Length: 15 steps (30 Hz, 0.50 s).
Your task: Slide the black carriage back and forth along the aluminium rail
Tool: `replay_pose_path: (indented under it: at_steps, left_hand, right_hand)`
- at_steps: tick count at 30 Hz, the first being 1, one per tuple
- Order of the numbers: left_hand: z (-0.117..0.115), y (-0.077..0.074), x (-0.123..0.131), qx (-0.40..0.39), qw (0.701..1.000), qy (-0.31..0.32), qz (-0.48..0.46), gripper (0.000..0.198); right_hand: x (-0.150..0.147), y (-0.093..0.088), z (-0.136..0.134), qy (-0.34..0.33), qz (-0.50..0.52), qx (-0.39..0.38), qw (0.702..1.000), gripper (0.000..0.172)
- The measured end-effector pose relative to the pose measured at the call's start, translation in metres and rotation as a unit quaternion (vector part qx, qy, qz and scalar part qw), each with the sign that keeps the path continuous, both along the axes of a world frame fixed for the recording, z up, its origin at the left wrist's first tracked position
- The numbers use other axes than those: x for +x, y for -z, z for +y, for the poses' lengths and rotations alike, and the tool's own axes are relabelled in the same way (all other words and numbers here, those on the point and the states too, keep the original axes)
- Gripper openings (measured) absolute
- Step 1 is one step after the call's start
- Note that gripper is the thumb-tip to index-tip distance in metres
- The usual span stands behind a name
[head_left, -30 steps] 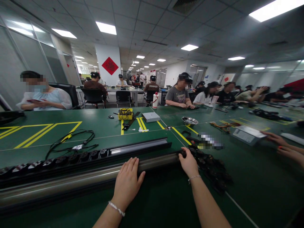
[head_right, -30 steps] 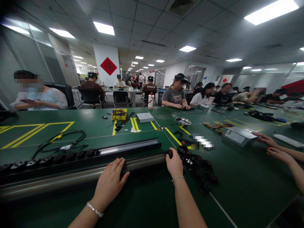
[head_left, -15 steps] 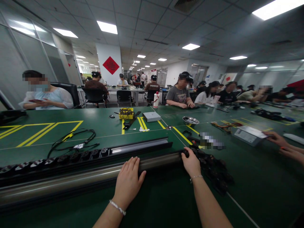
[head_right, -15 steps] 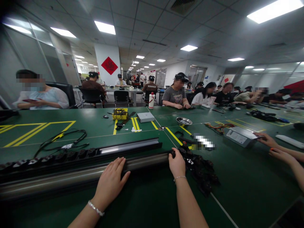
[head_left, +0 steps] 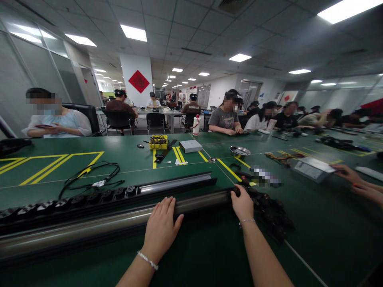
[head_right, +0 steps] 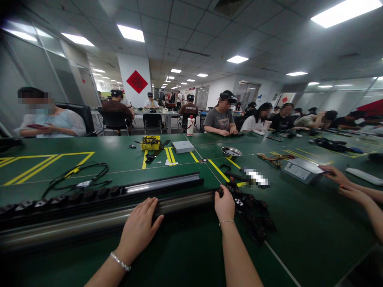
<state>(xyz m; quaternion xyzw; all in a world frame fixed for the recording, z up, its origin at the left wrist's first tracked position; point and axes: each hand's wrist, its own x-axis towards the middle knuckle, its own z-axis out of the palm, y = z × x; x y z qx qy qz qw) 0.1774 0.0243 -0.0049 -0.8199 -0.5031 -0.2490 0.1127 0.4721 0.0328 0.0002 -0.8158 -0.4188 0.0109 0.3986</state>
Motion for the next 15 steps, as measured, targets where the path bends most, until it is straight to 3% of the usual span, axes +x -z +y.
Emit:
replay_pose_path:
  at_steps: [15]
  left_hand:
    - [-0.0008,-0.0009,0.0004,0.002,1.0,-0.001,-0.011,0.048]
  right_hand:
    - [0.0075,0.0041,-0.002,0.021,-0.019,0.046,0.999,0.043]
